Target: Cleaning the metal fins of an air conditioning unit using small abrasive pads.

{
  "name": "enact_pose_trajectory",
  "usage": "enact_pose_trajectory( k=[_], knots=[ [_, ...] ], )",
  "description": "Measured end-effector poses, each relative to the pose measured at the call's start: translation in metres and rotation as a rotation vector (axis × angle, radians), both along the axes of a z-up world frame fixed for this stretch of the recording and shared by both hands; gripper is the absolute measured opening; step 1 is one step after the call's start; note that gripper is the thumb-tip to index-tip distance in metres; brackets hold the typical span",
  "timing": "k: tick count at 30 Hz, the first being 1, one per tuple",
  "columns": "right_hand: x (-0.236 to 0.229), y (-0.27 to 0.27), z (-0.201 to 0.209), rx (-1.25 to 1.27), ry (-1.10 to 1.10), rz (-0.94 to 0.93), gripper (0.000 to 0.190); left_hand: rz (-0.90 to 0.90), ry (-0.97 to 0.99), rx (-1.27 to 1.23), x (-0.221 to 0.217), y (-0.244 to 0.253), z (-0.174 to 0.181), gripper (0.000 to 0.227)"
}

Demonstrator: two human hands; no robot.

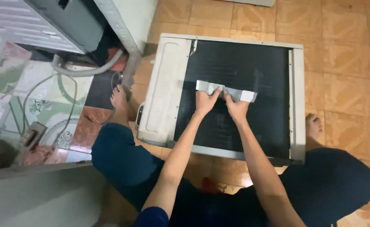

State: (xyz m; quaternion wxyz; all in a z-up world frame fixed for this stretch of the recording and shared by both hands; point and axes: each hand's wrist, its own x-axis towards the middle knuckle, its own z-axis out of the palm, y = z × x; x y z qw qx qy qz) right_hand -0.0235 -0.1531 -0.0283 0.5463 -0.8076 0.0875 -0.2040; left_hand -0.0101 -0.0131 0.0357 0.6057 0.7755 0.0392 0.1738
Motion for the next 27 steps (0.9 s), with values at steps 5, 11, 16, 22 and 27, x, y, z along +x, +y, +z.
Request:
enact_pose_trajectory(
  k=[5, 11, 16, 22, 27],
  knots=[
    [-0.005, 0.004, -0.006, 0.010, -0.018, -0.013, 0.067, -0.062, -0.090, -0.015, -0.009, 0.000, -0.016, 0.041],
    [-0.005, 0.003, -0.020, -0.031, 0.018, -0.018, 0.078, -0.039, -0.073, 0.034, -0.009, -0.001, 0.010, 0.053],
    [0.000, -0.008, -0.066, -0.011, -0.019, 0.026, 0.071, -0.095, -0.073, 0.089, -0.006, 0.000, -0.074, 0.049],
    [-0.006, -0.007, -0.056, -0.006, 0.038, 0.052, 0.079, -0.063, -0.004, 0.076, -0.022, -0.002, -0.029, 0.043],
    [-0.003, -0.003, -0.050, 0.008, 0.032, 0.055, 0.079, -0.097, -0.008, 0.049, -0.008, 0.001, -0.025, 0.037]
  ],
)
